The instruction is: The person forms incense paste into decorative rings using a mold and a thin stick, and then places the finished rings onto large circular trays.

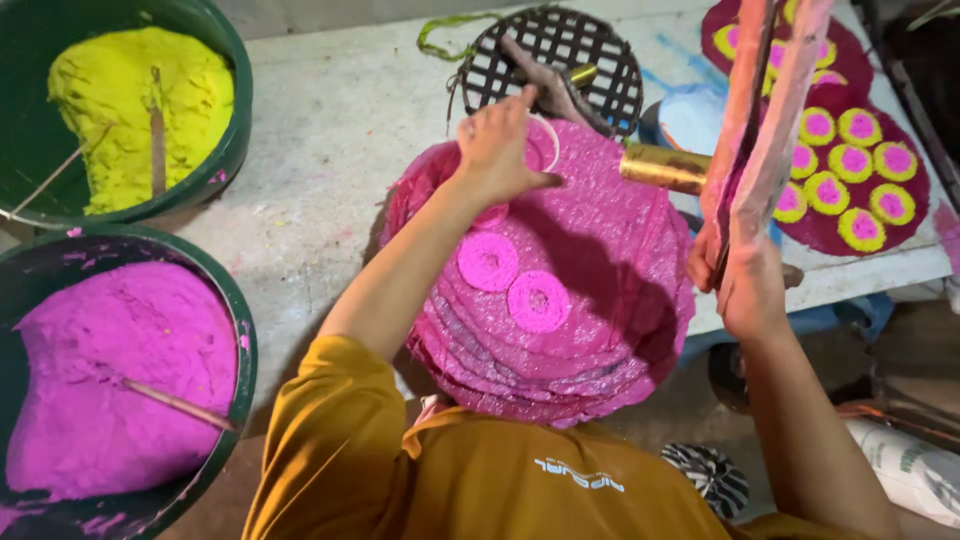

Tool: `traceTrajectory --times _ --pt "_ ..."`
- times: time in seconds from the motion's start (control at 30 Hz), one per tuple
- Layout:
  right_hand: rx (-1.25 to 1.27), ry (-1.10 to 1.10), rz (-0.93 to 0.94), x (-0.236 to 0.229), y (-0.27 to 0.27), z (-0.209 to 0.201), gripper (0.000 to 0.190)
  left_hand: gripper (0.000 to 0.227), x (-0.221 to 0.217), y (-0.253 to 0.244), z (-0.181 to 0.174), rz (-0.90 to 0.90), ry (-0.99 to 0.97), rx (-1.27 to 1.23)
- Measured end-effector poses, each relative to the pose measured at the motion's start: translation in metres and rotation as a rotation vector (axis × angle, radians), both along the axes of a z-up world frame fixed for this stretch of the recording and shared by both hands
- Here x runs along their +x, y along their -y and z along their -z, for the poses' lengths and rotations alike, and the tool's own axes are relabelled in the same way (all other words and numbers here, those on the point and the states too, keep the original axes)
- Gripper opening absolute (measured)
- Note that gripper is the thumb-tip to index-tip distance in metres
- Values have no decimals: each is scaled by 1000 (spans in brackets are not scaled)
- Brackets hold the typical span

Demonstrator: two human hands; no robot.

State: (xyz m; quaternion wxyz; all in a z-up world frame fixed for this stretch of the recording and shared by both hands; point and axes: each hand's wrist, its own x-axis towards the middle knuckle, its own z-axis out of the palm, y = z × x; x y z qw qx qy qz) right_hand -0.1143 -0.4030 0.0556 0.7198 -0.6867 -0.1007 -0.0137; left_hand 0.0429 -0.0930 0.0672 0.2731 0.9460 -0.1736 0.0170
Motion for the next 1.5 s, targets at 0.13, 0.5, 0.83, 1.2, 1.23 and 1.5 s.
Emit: traceTrajectory --times 0.13,0.5,0.83,1.2,1.23,1.5 --pt "-427 117 -2 -21 -9 -47 62 98 -48 20 -39 547 -177 -340" --pt "-868 1175 -851 -7 -88 -186 48 41 -201 -13 -118 998 -415 -147" --pt "-409 123 -1580 -24 -93 -127 53 25 -298 -80 -117 393 -437 -67" --pt "-962 1969 -605 61 -288 -182 22 64 -344 -263 -52 369 -746 -1402" --pt "-927 1941 -483 62 -314 -177 20 57 -350 -267 -39 267 -661 -1492" --pt "-684 854 -869 -7 -557 -75 30 15 -397 -409 34 -859 406 -1256"
